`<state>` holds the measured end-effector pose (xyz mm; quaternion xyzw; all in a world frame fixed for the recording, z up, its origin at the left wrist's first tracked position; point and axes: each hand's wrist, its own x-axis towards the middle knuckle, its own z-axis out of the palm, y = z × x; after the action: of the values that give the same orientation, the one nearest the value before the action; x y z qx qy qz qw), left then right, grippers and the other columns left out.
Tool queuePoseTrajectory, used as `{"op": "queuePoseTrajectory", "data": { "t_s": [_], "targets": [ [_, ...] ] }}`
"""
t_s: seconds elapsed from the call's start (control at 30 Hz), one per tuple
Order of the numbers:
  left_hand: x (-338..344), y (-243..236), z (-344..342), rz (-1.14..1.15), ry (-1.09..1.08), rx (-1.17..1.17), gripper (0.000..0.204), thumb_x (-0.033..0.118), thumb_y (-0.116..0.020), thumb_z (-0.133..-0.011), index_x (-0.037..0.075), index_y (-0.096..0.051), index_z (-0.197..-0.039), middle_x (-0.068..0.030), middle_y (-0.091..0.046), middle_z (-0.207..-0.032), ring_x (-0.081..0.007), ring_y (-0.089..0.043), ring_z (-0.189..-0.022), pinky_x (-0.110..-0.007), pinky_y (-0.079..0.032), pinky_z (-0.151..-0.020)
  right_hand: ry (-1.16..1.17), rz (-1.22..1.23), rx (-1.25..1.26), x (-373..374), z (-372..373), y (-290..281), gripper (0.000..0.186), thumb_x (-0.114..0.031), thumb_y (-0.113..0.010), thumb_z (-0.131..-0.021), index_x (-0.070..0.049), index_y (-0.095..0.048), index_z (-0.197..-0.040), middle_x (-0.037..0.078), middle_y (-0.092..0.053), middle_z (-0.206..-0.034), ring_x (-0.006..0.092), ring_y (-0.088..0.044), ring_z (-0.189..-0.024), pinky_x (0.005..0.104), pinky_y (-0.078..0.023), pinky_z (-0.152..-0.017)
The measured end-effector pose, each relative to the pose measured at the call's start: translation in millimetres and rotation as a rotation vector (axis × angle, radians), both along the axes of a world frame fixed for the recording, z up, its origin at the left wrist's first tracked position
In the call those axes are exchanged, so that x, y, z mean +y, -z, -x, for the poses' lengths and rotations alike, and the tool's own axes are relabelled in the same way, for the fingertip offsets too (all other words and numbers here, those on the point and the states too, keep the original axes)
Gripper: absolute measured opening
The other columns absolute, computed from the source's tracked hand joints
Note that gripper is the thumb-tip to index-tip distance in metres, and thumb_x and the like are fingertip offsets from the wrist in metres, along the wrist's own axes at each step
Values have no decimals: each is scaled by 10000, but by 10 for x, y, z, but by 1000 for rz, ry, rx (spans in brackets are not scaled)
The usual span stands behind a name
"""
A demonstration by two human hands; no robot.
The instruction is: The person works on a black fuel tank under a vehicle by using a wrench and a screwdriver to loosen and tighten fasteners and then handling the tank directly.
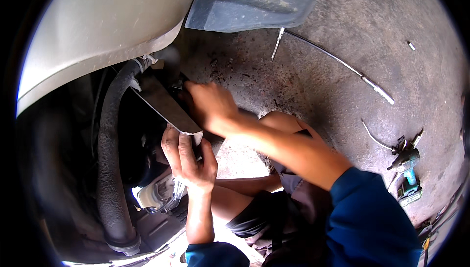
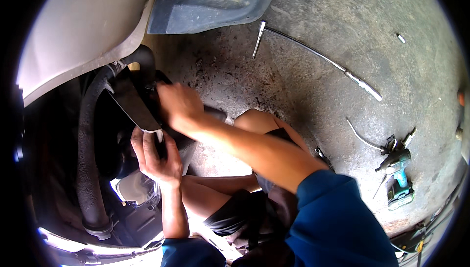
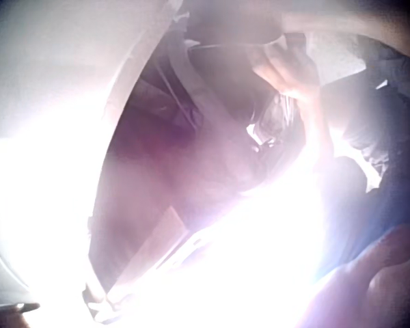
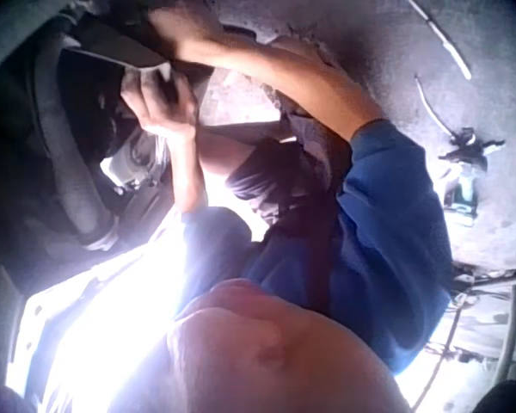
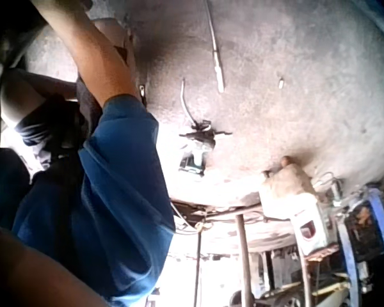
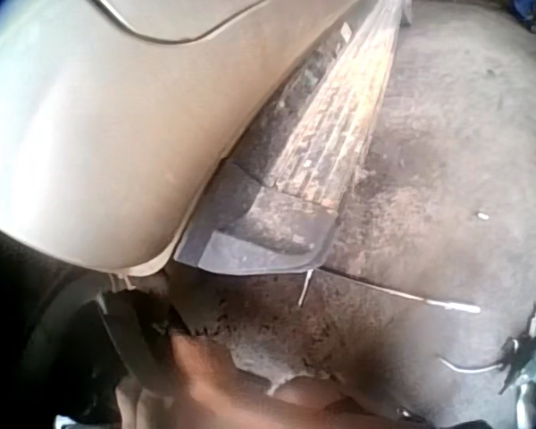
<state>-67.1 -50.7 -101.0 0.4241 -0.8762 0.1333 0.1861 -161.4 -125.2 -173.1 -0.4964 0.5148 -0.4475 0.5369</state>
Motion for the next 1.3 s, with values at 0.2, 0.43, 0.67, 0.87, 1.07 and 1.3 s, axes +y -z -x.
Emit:
{"op": "queuePoseTrajectory", "data": {
  "t_s": [0.2, 0.43, 0.67, 0.87, 1.07, 1.3],
  "targets": [
    [-10, 5, 16, 4, 2, -10, 345, -100, -651, -701, -98, -602, -1043, -266, -587, -1122, -449, -579, -1063, -505, -469, -929, -367, 723, 915, -433, 543, -341, 122, -109, -647, -792, -104, -764, -827, 85, -751, -856, 218, -733, -837, 340, -566, -659],
    [-18, -23, 42, 7, -4, 4, 336, -89, -649, -698, -93, -614, -1032, -265, -589, -1140, -448, -578, -1081, -503, -468, -939, 32, -108, -328, -49, 50, -80, 179, -129, -561, -934, -12, -654, -1032, 244, -685, -914, 363, -681, -882, 440, -499, -771],
    [-17, 0, 3, 55, 26, -20, 317, -77, -664, -780, -71, -632, -1094, -243, -608, -1131, -391, -631, -1000, -410, -509, -869, -116, 218, 266, -167, 255, -86, 156, -77, -577, -861, -15, -699, -936, 219, -708, -877, 364, -708, -879, 429, -578, -758],
    [-8, -20, 21, 39, 17, -17, 320, -70, -668, -773, -68, -635, -1092, -247, -608, -1132, -394, -626, -1014, -416, -501, -890, -166, 592, 606, -345, 502, -147, 169, -89, -573, -859, -17, -700, -944, 203, -716, -928, 334, -720, -868, 409, -582, -679],
    [31, -10, 9, 0, 11, 26, 348, -64, -654, -775, -63, -632, -1123, -245, -602, -1158, -403, -619, -1044, -424, -494, -917, 191, -142, -340, 5, -134, -87, 307, -292, -572, -949, -12, -665, -1031, 283, -662, -998, 450, -620, -991, 481, -486, -837],
    [-14, 18, -1, 19, 9, 24, 340, -69, -656, -791, -54, -627, -1130, -249, -601, -1180, -404, -615, -1058, -422, -491, -924, -465, 668, 840, -453, 618, -439, 195, -114, -566, -888, -71, -738, -968, 227, -701, -1018, 341, -709, -929, 405, -586, -748]
  ]
}}
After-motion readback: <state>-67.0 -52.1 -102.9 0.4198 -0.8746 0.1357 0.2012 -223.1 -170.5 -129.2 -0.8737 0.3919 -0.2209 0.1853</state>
